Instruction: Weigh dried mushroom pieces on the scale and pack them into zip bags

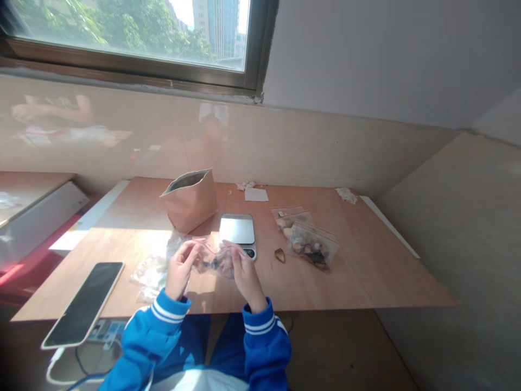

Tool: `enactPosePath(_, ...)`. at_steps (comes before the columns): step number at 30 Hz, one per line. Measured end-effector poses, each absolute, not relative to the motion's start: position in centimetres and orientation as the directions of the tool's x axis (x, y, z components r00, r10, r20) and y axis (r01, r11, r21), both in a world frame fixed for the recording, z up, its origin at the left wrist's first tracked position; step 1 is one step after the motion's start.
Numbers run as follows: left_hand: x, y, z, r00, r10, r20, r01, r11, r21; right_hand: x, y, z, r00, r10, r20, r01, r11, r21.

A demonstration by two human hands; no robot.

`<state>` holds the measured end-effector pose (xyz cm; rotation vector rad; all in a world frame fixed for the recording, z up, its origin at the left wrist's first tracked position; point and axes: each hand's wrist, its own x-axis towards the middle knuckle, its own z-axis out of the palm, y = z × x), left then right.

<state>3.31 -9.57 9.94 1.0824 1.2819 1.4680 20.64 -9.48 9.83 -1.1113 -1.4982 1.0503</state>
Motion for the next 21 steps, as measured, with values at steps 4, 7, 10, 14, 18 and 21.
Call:
enactPosePath(4, 3.1, -9.6, 10.2, -0.296, 0.955, -0.008, -0.142, -0.035, 0.989, 21.0, -9.4, 9.1, 0.015, 0.982, 0.19, 0.185, 0.184, -0.965)
enactPosePath(7, 2.9, -9.5, 10.0, -0.304, 0.952, -0.033, -0.19, -0.026, 0.981, 21.2, -9.3, 9.1, 0.148, 0.976, 0.158, 0.148, 0.137, -0.98)
enactPosePath(10, 2.9, -9.4, 9.6, -0.341, 0.938, -0.06, -0.212, -0.015, 0.977, 21.3, -9.3, 9.3, 0.216, 0.972, 0.094, 0.052, 0.085, -0.995)
enactPosePath(14, 3.0, -9.5, 9.5, -0.369, 0.925, -0.095, -0.219, 0.013, 0.976, 21.4, -9.4, 9.5, 0.239, 0.97, 0.048, -0.04, 0.059, -0.997)
enactPosePath(18, 3.0, -9.4, 9.4, -0.339, 0.937, -0.085, -0.257, -0.005, 0.966, 21.6, -9.6, 9.4, 0.254, 0.964, 0.074, -0.025, 0.083, -0.996)
enactPosePath(21, 2.8, -9.3, 9.4, -0.295, 0.953, -0.062, -0.269, -0.02, 0.963, 21.7, -9.8, 9.3, 0.278, 0.955, 0.102, 0.011, 0.103, -0.995)
